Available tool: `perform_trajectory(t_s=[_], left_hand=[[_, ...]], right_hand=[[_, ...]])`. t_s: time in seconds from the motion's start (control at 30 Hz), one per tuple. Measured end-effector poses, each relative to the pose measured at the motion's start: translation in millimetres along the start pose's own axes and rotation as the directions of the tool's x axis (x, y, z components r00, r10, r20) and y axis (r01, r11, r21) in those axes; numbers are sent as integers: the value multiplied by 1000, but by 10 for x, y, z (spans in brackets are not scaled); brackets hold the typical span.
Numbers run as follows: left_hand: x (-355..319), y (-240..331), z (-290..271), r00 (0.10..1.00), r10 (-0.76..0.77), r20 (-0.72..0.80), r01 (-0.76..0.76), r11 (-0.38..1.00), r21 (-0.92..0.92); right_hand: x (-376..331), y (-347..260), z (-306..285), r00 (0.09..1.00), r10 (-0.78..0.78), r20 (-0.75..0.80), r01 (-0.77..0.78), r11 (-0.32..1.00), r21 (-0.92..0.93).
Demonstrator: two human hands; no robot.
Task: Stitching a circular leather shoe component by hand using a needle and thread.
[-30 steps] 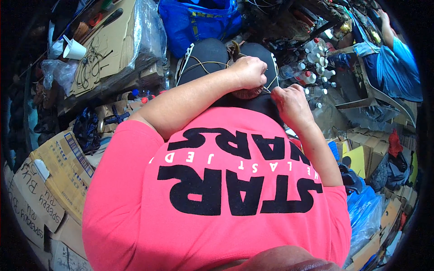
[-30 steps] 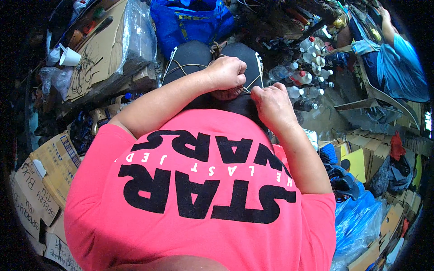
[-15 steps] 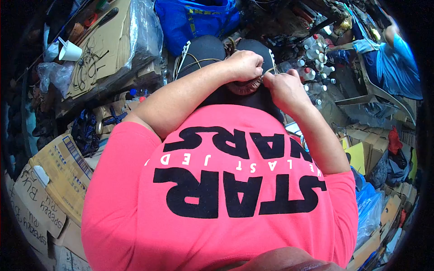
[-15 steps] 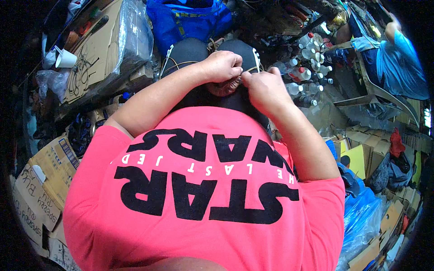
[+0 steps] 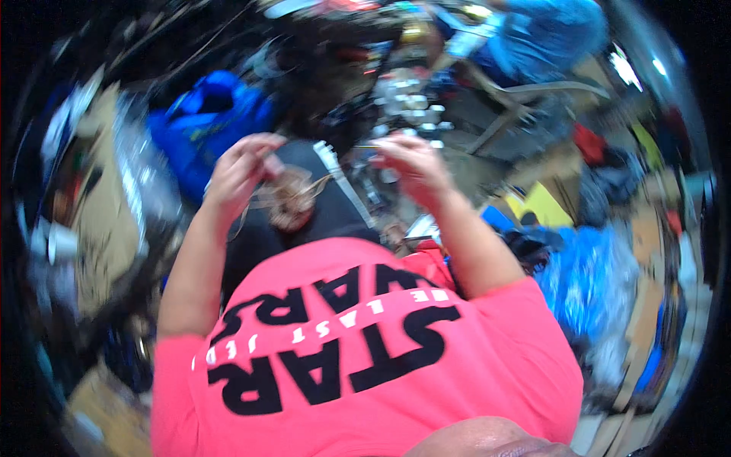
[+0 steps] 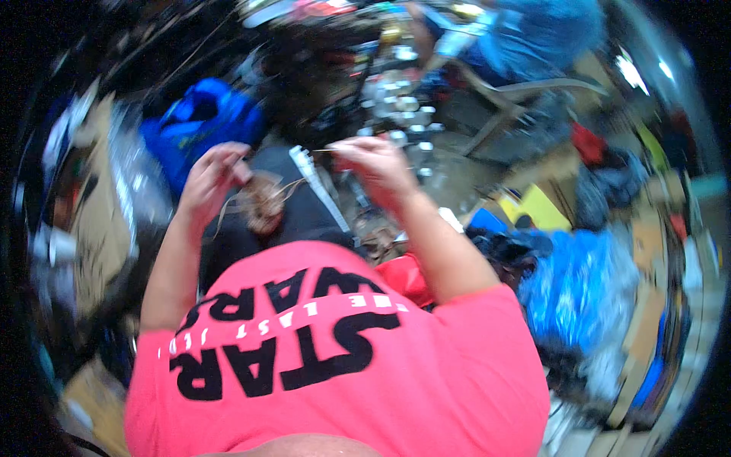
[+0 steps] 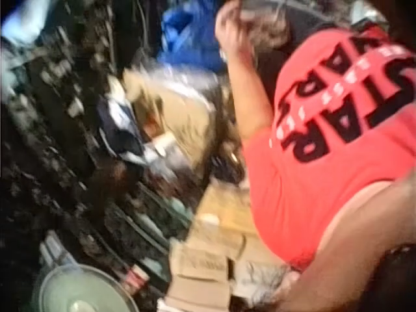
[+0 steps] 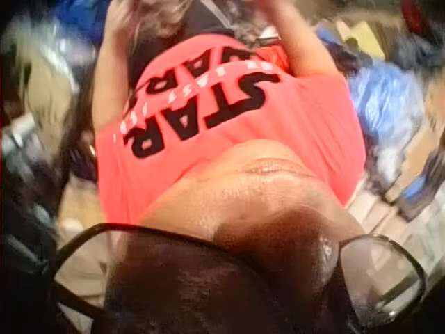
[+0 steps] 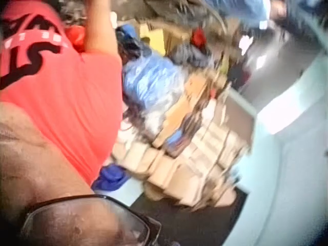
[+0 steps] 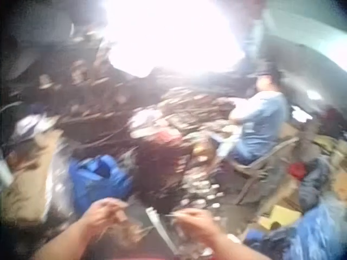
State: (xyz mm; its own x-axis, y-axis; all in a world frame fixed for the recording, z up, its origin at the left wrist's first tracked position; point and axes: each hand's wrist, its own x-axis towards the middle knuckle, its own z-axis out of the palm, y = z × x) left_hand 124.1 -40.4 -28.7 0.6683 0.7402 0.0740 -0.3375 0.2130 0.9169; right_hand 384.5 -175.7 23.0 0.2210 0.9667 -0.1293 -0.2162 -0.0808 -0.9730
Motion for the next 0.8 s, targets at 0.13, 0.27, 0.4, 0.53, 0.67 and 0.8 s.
perform_trajectory(t_s=[0.13, 0.27, 0.4, 0.53, 0.67, 0.8], left_hand=[[-129, 118, 137, 993, -106, 52, 106, 994, 5], [-246, 62, 96, 988, -129, 88, 119, 987, 104], [-373, -64, -40, 997, -32, 67, -3, 884, 468], [-520, 71, -270, 936, 279, 216, -298, 296, 908], [-1303, 567, -2468, 779, 516, -356, 482, -131, 866], [-1818, 1561, -2745, 510, 812, -285, 282, 156, 947]], right_hand=[[319, 177, 249, 988, -87, 131, 2, 839, 545], [314, 59, 391, 943, -172, 285, -118, 628, 769], [215, 106, 205, 871, 87, 484, -173, 975, 136], [69, 397, -23, 861, 205, 466, 280, 574, -770], [-109, 194, -1231, 961, 252, -117, -171, 206, -964], [-410, 99, -2353, 820, 199, -536, -449, -358, -819]])
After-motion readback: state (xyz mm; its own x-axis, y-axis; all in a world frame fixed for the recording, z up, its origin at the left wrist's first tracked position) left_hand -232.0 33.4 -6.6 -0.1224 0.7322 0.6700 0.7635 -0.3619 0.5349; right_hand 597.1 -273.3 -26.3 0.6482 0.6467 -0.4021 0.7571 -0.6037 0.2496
